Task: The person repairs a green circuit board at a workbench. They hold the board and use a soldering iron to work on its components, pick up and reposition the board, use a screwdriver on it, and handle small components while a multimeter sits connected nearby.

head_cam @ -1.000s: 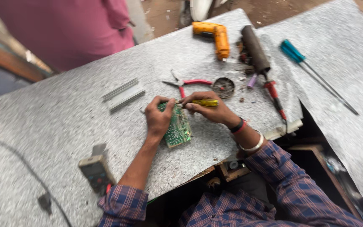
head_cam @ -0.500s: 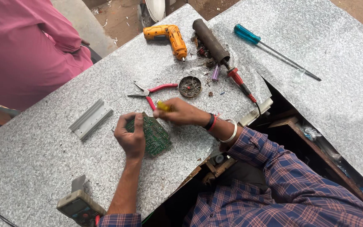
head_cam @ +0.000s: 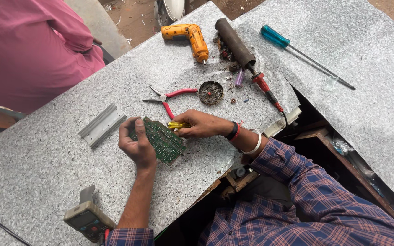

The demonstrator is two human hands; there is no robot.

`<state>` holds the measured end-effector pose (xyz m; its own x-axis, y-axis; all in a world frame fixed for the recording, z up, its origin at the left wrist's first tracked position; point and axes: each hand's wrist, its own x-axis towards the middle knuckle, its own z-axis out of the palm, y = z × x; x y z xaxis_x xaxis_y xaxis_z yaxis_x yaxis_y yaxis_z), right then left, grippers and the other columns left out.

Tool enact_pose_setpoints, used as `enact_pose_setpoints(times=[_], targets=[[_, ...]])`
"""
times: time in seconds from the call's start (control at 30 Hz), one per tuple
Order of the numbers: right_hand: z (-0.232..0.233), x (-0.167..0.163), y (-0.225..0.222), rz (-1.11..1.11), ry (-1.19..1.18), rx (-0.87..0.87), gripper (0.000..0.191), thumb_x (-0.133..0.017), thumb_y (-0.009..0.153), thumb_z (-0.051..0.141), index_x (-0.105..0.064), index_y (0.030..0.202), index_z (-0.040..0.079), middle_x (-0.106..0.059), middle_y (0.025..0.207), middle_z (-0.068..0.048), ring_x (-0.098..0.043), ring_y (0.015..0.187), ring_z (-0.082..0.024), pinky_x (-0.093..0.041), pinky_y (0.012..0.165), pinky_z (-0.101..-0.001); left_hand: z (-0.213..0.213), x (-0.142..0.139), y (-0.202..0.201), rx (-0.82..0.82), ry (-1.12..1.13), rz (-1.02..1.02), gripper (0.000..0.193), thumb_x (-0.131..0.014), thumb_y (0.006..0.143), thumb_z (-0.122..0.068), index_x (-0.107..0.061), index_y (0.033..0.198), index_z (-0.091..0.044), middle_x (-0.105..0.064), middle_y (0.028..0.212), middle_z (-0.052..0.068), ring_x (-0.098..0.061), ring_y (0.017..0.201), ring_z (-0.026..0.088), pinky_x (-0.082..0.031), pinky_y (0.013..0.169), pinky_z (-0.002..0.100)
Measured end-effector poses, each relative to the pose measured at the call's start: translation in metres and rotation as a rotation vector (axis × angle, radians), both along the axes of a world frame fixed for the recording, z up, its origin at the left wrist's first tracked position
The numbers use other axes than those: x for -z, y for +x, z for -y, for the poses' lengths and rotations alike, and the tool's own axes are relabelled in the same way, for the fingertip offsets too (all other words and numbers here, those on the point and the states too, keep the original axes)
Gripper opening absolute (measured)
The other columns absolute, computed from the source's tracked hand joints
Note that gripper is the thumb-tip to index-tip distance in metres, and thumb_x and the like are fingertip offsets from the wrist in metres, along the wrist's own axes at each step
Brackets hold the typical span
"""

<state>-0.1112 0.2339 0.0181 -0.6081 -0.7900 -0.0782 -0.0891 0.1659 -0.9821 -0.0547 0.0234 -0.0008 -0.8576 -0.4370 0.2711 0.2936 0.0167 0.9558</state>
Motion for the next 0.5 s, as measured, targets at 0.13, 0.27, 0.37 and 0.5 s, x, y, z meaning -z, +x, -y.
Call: enact_pose_setpoints(times=[0.13,0.27,0.37,0.5], targets=[[0.0,0.005,-0.003,0.114,-0.072,-0.019,0.018,-0.064,0.101,0.023,-0.067,0.104,0.005,-0.063,0.082,0.005,-0.058,0.073,-0.005,-0.049,0.066,-0.0241,0.001,0.005,-0.002,0.029,-0.111,0.02,0.016,-0.063,0.106,-0.019,-0.066,0.109,-0.004,-0.068,0.094,0.003,-0.066,0.083,0.012,-0.057,0.072,0.026],[-0.004,0.008,-0.004,0.206,-0.093,0.052,0.024,-0.065,0.103,0.029,-0.069,0.097,0.006,-0.058,0.076,0.006,-0.049,0.064,-0.004,-0.04,0.059,-0.0233,-0.001,0.008,-0.001,0.109,-0.13,0.049,0.027,-0.057,0.109,-0.029,-0.065,0.112,-0.004,-0.067,0.095,0.003,-0.064,0.085,0.011,-0.055,0.076,0.027],[-0.006,0.006,-0.003,0.128,-0.2,0.175,0.025,-0.072,0.102,0.029,-0.068,0.095,0.005,-0.056,0.08,0.007,-0.048,0.072,-0.002,-0.04,0.064,-0.0233,-0.001,0.008,-0.002,0.165,-0.085,0.094,0.039,-0.051,0.11,-0.04,-0.064,0.116,-0.004,-0.066,0.096,0.003,-0.063,0.087,0.011,-0.054,0.077,0.027],[-0.004,-0.002,-0.002,0.006,-0.243,0.225,0.027,-0.071,0.101,0.029,-0.069,0.096,0.004,-0.058,0.08,0.007,-0.051,0.074,-0.003,-0.043,0.066,-0.0232,0.0,0.004,-0.001,0.198,-0.135,0.05,0.053,-0.049,0.108,-0.053,-0.061,0.12,-0.002,-0.065,0.105,0.006,-0.061,0.097,0.013,-0.052,0.086,0.03]])
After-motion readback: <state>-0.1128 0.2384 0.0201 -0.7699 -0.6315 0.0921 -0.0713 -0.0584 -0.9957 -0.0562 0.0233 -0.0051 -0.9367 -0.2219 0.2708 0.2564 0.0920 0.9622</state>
